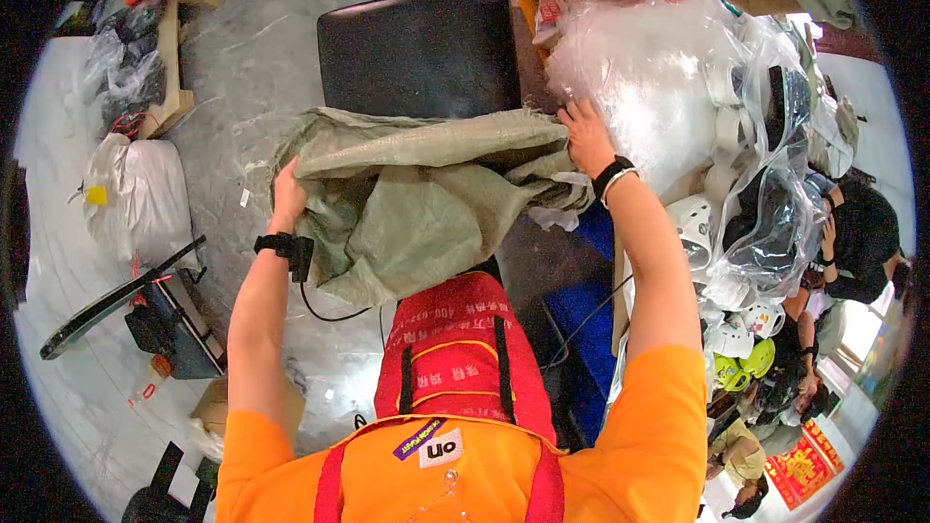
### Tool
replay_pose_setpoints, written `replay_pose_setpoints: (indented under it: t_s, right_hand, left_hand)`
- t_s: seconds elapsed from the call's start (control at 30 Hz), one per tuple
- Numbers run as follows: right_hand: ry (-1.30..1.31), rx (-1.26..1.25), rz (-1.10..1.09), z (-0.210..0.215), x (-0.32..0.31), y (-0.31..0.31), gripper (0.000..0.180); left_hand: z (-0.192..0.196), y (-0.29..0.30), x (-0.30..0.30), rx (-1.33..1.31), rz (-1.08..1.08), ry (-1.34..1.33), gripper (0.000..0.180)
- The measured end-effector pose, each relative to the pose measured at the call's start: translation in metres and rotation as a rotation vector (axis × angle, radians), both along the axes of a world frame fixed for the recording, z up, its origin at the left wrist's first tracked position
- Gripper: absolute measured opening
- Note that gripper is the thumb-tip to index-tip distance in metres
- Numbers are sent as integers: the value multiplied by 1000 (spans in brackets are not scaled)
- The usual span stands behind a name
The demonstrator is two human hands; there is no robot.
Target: Packing finished clogs into individual plastic bags and then into larger transport bags.
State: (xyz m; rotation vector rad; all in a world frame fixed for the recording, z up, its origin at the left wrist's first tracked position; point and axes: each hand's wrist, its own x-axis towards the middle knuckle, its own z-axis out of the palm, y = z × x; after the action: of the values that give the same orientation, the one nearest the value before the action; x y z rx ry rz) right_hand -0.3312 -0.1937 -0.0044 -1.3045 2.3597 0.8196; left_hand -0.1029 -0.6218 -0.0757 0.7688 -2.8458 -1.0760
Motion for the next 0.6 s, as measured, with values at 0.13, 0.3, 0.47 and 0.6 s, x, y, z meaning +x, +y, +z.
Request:
replay_pose_setpoints:
  t_s: [0.13, 0.3, 0.47, 0.6]
  right_hand:
    - [54, -147, 62, 3, 9, 4, 41]
    - [-5, -500, -138, 11, 30, 10, 40]
    - [211, -1084, -669, 20, 80, -7, 20]
    - [-462, -1262, -568, 6, 150, -73, 22]
  left_hand:
    - [25, 22, -5, 201, 28, -141, 36]
    - [46, 37, -8, 933, 98, 72, 53]
    - [32, 26, -10, 565, 173, -129, 33]
    - [27, 32, -16, 490, 162, -139, 28]
